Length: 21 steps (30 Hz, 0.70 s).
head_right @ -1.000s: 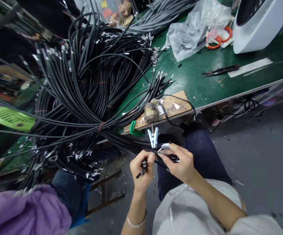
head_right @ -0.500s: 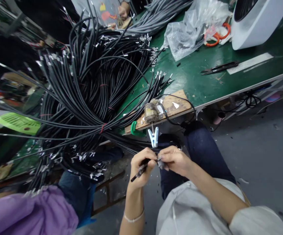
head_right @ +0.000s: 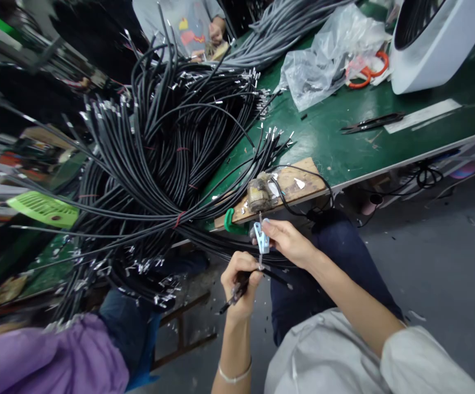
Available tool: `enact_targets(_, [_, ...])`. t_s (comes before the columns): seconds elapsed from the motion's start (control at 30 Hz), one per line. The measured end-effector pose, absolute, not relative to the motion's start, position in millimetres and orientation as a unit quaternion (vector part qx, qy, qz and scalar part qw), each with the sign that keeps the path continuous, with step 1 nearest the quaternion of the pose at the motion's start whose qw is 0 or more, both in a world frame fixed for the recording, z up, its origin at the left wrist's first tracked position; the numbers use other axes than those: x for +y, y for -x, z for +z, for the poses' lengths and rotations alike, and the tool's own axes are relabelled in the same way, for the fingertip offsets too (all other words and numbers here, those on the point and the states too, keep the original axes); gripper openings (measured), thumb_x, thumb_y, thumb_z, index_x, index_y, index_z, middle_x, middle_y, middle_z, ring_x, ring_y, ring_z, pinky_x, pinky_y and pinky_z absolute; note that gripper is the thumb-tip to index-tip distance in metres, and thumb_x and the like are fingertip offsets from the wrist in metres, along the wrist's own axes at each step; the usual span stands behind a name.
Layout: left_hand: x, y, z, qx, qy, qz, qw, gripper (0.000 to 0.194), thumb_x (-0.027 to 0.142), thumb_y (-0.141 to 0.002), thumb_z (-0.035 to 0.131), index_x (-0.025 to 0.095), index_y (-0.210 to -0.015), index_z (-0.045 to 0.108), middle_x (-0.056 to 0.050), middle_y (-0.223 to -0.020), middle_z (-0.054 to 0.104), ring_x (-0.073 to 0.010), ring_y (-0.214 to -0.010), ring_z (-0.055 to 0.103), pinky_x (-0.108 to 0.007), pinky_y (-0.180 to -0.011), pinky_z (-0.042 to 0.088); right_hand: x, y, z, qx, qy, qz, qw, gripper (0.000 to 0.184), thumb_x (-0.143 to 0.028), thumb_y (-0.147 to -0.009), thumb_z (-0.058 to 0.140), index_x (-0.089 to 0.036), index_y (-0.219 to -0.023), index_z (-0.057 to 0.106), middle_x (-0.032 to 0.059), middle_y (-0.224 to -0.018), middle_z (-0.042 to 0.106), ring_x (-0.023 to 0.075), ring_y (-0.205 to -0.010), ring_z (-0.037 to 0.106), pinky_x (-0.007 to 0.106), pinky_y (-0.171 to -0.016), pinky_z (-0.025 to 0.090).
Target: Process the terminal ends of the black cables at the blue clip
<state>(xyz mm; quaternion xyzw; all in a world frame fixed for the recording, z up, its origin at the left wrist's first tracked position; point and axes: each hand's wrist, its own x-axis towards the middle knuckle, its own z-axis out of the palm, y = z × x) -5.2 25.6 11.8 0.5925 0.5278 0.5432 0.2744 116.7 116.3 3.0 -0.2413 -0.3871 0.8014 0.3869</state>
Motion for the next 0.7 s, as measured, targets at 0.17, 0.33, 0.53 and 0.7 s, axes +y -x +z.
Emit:
enact_targets(0.17, [34.5, 0.3, 10.6, 0.551, -0.582, 0.537, 0.266, 0.018, 0.030, -0.083, 0.065, 0.017, -0.071, 0.060, -0.001, -0.069, 0.056, -0.0147, -0.067, 0.054, -0.026, -0.061, 0.041, 114.8, -112.7, 3.0, -0.275, 0.206, 0.854, 0.392, 0.038, -0.051, -0.075, 0.070, -0.013, -0.072, 0.066, 0.0024, -0.064, 0.063, 0.0106, -0.056, 0.055, 0.021, -0.053, 0.045])
enact_targets(0.33, [38.6, -0.7, 13.0, 0.560, -0.588, 0.511, 0.282, 0.018, 0.026, -0.083, 0.063, 0.017, -0.068, 0.057, 0.000, -0.066, 0.054, -0.0130, -0.063, 0.052, -0.025, -0.061, 0.041, 114.6, -114.4, -1.2, -0.265, 0.171, 0.876, 0.366, 0.042, -0.054, -0.078, 0.066, -0.012, -0.076, 0.067, 0.0044, -0.067, 0.065, 0.0124, -0.059, 0.059, 0.024, -0.059, 0.048])
enact_targets(0.53, [32.1, 4.0, 13.2, 0.543, -0.600, 0.509, 0.295, 0.013, 0.022, -0.082, 0.064, 0.017, -0.071, 0.062, -0.002, -0.067, 0.059, -0.0138, -0.064, 0.055, -0.025, -0.061, 0.043, 111.5, -130.9, -31.8, -0.313, 0.251, 0.826, 0.395, 0.048, -0.059, -0.085, 0.053, -0.012, -0.082, 0.067, 0.0063, -0.069, 0.064, 0.0129, -0.059, 0.056, 0.025, -0.054, 0.045])
enact_targets(0.7, [27.2, 8.7, 12.4, 0.515, -0.627, 0.486, 0.325, 0.007, 0.019, -0.082, 0.064, 0.017, -0.076, 0.068, -0.004, -0.069, 0.066, -0.0161, -0.066, 0.060, -0.027, -0.064, 0.047, 92.8, -164.5, -28.8, -0.478, 0.358, 0.671, 0.439, 0.025, -0.040, -0.084, 0.063, -0.016, -0.083, 0.067, 0.0037, -0.072, 0.063, 0.0143, -0.066, 0.056, 0.028, -0.061, 0.047])
